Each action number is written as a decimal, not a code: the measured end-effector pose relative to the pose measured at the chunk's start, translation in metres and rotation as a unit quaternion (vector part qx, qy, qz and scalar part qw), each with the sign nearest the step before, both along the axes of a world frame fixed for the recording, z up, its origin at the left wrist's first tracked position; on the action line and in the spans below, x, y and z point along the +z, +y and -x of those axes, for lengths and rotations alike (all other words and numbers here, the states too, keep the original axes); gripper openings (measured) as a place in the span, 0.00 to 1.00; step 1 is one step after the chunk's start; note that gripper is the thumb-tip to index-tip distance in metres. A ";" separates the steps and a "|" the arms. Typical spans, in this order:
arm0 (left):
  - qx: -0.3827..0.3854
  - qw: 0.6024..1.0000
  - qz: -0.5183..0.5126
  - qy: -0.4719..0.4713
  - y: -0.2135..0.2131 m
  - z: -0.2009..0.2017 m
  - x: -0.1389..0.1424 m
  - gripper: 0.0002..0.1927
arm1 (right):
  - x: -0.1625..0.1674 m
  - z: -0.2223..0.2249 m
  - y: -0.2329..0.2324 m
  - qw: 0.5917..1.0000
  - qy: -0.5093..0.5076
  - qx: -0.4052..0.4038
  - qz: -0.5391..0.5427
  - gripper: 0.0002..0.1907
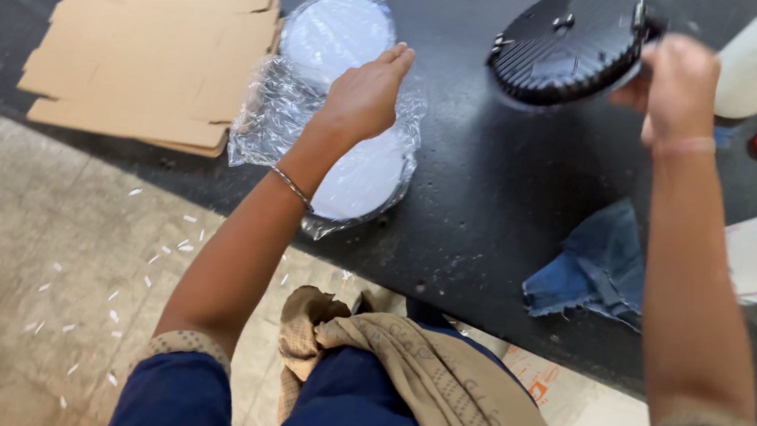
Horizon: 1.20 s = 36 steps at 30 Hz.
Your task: The person opens a cardboard box and takes out round LED panel lights, wipes each panel with a blue cloth, wraps the panels in clear plastic film, and folds flat cardboard boxes on the workbench.
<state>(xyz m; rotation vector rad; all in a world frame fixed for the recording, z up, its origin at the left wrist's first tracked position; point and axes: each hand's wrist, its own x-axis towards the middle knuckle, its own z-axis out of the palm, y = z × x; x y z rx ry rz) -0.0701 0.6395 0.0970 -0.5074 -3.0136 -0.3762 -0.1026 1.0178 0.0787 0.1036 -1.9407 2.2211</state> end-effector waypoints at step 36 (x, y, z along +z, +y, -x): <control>-0.383 0.894 -0.192 -0.130 0.195 -0.120 -0.047 0.39 | -0.126 -0.202 -0.056 0.908 -0.187 0.019 0.375 0.22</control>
